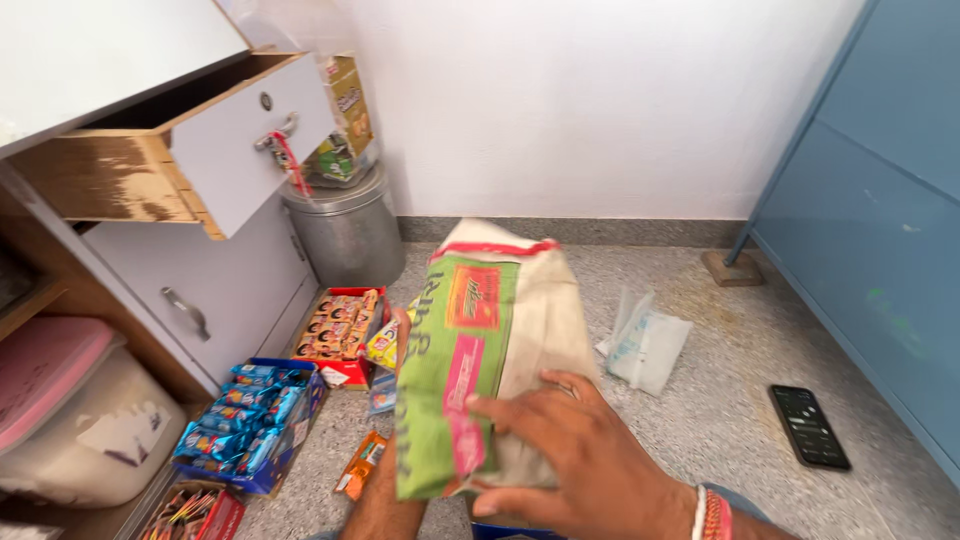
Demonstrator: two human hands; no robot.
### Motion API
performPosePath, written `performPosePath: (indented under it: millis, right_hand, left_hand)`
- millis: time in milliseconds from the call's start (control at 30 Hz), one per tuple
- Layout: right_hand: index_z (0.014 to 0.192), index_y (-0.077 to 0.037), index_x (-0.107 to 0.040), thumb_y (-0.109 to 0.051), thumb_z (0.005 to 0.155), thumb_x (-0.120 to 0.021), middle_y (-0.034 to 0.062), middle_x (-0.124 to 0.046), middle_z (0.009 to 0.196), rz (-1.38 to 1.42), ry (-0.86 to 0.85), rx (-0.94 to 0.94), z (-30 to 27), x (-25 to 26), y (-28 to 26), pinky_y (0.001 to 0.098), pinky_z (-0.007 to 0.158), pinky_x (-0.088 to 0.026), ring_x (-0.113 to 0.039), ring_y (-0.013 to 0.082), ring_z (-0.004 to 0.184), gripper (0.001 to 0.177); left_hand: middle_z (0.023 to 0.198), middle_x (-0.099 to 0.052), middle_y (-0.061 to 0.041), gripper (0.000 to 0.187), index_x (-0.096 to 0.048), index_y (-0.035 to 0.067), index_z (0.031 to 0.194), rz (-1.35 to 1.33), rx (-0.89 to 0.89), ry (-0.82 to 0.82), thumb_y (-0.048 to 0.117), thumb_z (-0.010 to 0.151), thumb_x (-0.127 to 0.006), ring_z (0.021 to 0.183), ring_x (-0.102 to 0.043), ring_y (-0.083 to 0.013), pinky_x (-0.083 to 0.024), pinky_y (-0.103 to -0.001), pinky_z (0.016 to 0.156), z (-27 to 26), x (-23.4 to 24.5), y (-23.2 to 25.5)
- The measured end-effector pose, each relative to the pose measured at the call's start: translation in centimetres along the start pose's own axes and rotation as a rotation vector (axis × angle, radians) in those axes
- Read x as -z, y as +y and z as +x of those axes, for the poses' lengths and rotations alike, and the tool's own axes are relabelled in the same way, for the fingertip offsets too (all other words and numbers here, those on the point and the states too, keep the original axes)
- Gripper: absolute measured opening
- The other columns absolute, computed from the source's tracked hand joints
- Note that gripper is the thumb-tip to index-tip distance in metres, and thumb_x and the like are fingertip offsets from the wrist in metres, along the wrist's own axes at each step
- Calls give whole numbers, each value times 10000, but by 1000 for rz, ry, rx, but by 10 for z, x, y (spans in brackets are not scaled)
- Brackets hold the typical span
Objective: The person sits on the floor and unpacks various snack items from a large tote bag, including biscuits, candies, and chips. They arrange the items into boxes and on the floor, then fold the empty tote bag.
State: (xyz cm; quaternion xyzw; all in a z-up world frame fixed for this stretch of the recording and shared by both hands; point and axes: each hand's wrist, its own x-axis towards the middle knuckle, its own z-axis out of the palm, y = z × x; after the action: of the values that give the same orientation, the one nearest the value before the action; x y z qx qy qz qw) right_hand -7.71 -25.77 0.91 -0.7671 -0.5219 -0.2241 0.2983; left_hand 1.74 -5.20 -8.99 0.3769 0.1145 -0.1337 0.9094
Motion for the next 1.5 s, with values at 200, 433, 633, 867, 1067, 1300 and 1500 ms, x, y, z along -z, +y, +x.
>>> performPosePath:
  millis: [200,433,633,867,1067,1300,1500]
  right_hand:
    - [1344,-100,-559,-412,721,-862,153,-622,1228,-306,305,-520,-24,19,30,437,1043,-446,-580,340,1190,760]
    - [1522,-142,-244,-458,722,-802,97,-486,1437,745,641,-1338,-133,54,57,421,1026,-520,-546,253,1320,1025]
    - [1385,-37,-569,-446,824,-732,168,-709,1246,1561,948,-1373,-217,76,29,432,939,-580,-709,262,1071,713]
    - [1316,12,-593,-241,810,-774,158,-731,1148,1058,1281,-1516,-323,120,-35,391,815,-609,-742,229,942,594]
    - [1346,26,-503,-260,814,-784,234,-687,1133,558,1487,-2065,-446,131,-131,511,814,-592,-712,335,958,666]
    - [1430,98,-387,-395,797,-847,300,-581,1249,-28,1726,-2060,-590,183,-217,556,861,-542,-632,421,1071,925]
    - [1501,161,-287,-511,783,-901,357,-490,1349,-947,1144,-2095,-687,252,-209,595,902,-499,-562,495,1168,1159]
  left_hand:
    - [1226,-665,-194,905,-546,42,1381,19,147,-28,713,780,-622,1062,-681,-306,-560,-460,896,-9,-6,-21]
    - [1208,-693,-176,902,-567,53,1387,62,400,-142,726,787,-581,1026,-701,-285,-580,-444,869,0,-57,-74]
    - [1193,-718,-161,902,-584,62,1392,144,636,-270,737,794,-545,996,-718,-267,-596,-430,846,-11,-126,-123]
    - [1176,-747,-144,907,-604,74,1397,369,917,-470,750,801,-504,961,-738,-247,-615,-414,819,-32,-198,-219]
    - [1261,-701,-110,758,-507,78,1470,771,891,-782,453,844,-713,1058,-700,-190,-589,-351,894,-79,-201,-356]
    - [1465,-529,-225,1084,-114,-6,1600,1021,455,-1179,243,802,-804,1291,-591,-317,-517,-417,1055,-128,-289,-484]
    - [1568,-362,-303,1043,-203,-57,1565,1307,171,-1292,428,872,-813,1443,-416,-403,-377,-500,1150,-116,-308,-485]
